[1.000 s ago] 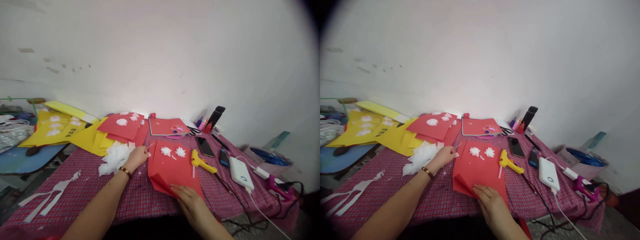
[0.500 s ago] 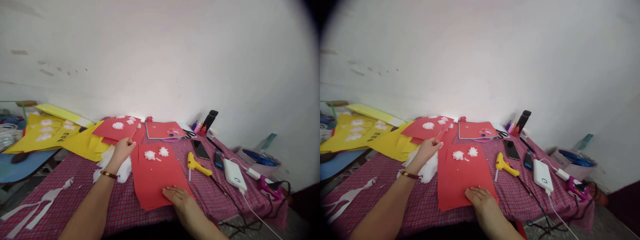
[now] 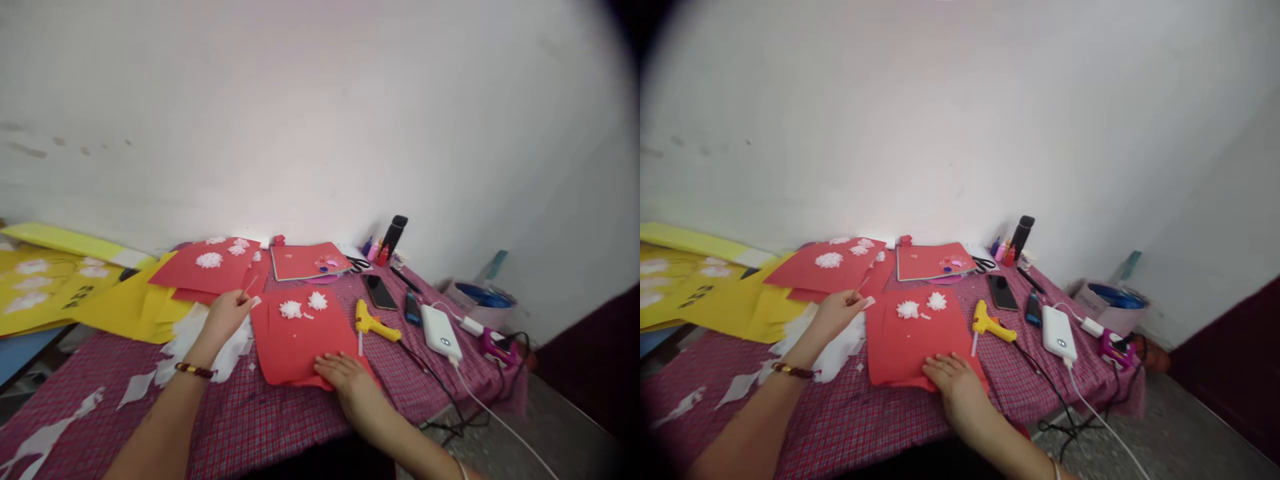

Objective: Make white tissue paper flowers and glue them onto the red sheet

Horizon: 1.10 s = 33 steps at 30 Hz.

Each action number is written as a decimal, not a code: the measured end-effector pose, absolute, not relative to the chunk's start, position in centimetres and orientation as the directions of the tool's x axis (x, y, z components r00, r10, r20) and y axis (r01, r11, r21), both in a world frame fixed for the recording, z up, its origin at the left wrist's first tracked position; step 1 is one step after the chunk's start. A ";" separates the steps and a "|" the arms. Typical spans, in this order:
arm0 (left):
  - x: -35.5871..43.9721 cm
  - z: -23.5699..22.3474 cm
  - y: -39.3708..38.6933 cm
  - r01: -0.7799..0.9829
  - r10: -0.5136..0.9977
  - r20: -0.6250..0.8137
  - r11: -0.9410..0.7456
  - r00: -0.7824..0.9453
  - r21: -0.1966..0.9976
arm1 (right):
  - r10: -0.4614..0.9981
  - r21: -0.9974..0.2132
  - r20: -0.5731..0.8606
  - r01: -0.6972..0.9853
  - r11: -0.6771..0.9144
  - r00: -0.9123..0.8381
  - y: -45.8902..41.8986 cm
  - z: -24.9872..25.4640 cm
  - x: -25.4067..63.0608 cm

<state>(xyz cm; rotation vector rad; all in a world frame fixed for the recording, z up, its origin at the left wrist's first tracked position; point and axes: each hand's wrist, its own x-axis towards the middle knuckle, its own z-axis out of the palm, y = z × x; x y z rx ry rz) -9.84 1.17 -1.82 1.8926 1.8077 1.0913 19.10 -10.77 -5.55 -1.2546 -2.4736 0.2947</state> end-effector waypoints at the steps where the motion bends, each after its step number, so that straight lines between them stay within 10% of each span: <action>1: -9.9 -1.9 1.2 0.723 0.949 0.306 -0.157 -0.079 0.673 | 0.817 -0.351 0.194 0.739 0.575 -0.543 -10.7 -4.4 19.0; 5: -10.1 -2.0 1.5 0.746 0.962 0.256 -0.106 -0.089 0.657 | 0.692 -0.433 0.095 0.596 0.676 -0.716 -10.5 -0.4 21.2; 7: -10.1 -2.0 1.6 0.764 0.965 0.248 -0.100 -0.080 0.638 | 0.815 -0.443 0.212 0.691 0.572 -0.539 -9.4 -0.1 23.8; 11: -9.9 -2.0 1.5 0.792 0.964 0.257 -0.101 -0.072 0.602 | 0.918 -0.271 0.318 0.905 0.327 -0.236 -5.4 -2.9 29.1; 26: -9.5 -1.5 1.1 0.781 0.953 0.291 -0.114 -0.090 0.614 | 0.983 0.028 0.089 0.987 0.157 -0.158 -0.6 -4.3 30.5; 33: -9.4 -1.6 1.2 0.786 0.953 0.291 -0.112 -0.089 0.608 | 0.942 -0.361 0.335 0.924 0.125 0.003 -2.1 0.4 31.0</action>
